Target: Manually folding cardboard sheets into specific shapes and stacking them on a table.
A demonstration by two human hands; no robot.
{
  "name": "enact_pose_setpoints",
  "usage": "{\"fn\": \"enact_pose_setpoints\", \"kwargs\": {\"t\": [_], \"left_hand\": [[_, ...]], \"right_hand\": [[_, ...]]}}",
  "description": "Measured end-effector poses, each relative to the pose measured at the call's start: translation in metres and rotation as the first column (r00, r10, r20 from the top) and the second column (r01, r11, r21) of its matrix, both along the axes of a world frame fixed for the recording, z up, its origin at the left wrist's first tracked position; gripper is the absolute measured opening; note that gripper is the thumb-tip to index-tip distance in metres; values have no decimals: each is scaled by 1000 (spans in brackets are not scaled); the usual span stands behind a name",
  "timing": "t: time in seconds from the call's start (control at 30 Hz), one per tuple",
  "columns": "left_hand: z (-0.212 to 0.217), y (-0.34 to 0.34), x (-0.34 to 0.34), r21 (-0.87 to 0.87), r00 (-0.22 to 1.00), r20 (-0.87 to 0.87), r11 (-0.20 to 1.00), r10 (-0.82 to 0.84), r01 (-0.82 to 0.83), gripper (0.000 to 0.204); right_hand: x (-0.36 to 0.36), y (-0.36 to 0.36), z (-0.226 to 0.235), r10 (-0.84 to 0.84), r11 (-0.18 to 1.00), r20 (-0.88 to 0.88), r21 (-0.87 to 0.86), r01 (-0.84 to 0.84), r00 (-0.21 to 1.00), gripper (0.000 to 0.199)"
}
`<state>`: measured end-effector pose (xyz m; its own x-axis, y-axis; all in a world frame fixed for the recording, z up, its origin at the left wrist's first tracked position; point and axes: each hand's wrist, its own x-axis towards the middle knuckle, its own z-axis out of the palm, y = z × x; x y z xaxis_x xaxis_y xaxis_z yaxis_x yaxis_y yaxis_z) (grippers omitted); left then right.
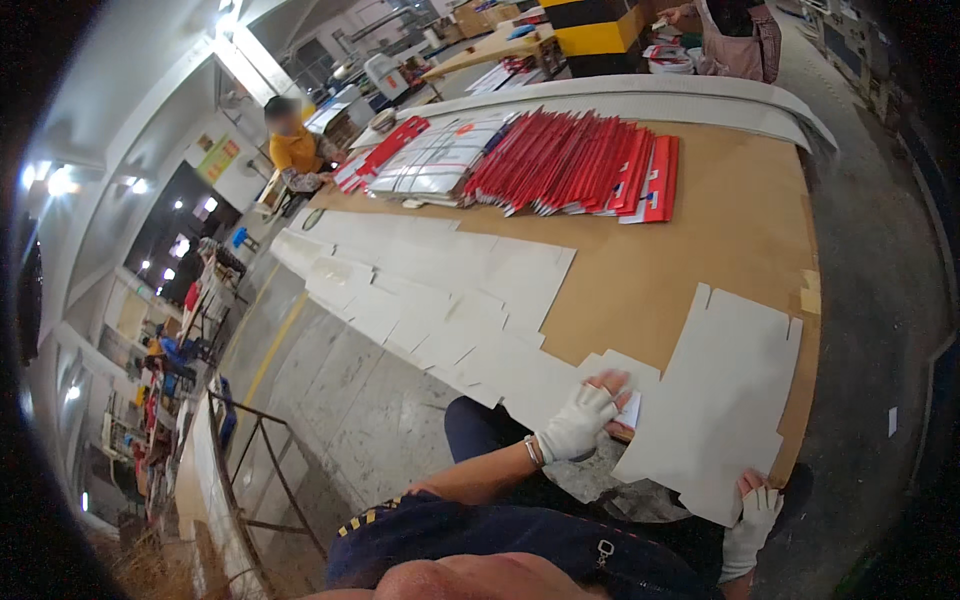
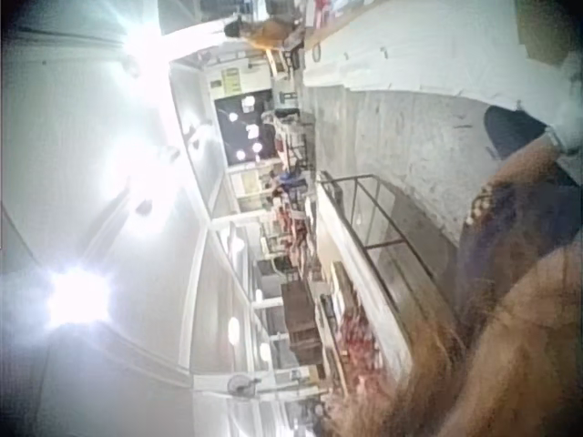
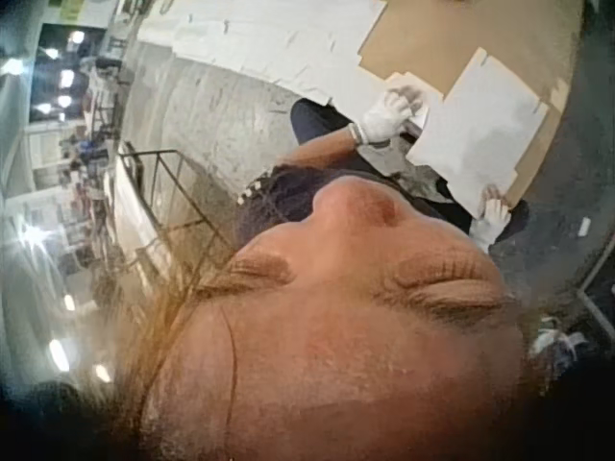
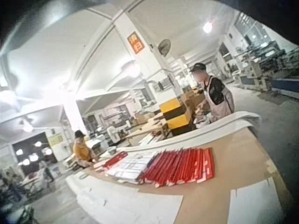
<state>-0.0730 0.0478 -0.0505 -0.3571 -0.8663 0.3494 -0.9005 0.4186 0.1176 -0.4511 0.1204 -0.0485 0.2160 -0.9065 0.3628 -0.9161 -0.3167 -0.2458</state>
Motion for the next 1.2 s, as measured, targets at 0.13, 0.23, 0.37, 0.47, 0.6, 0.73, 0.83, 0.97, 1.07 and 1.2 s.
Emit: {"fn": "enact_pose_setpoints", "kwargs": {"t": [0.13,0.23,0.37,0.47,0.6,0.73,0.83,0.97,1.07,1.2], "left_hand": [[35,9,-6,153,958,-37,946,-283,285,66],[11,-2,-21,30,818,-293,851,-495,525,29],[15,-11,-56,127,728,-589,850,-350,511,21],[20,-9,-81,111,850,-527,992,6,62,19],[-6,-11,-89,60,965,-253,995,-63,80,43],[17,0,-92,113,969,-151,971,-193,211,75],[43,-1,-118,478,942,5,828,-337,294,90],[-38,8,-153,3,883,-54,884,-466,467,81],[-40,15,-120,-12,970,-62,972,-234,233,85],[-13,9,-114,32,934,-135,940,-332,339,98]], "right_hand": [[-15,-2,-17,-63,998,108,32,60,992,38],[-4,-12,-13,-210,974,450,173,146,868,55],[0,-35,-23,-313,950,450,158,271,836,68],[6,-45,-9,-422,900,457,314,302,783,68],[-4,-36,-32,-435,892,658,219,396,615,70],[-53,27,-177,-289,869,660,484,-98,694,55],[80,18,-44,-636,657,771,558,-508,24,48],[68,-9,-81,-588,796,807,565,-218,-54,41],[36,-31,-76,-543,802,750,597,-33,378,41],[5,-57,-47,-229,973,172,44,225,958,41]]}}
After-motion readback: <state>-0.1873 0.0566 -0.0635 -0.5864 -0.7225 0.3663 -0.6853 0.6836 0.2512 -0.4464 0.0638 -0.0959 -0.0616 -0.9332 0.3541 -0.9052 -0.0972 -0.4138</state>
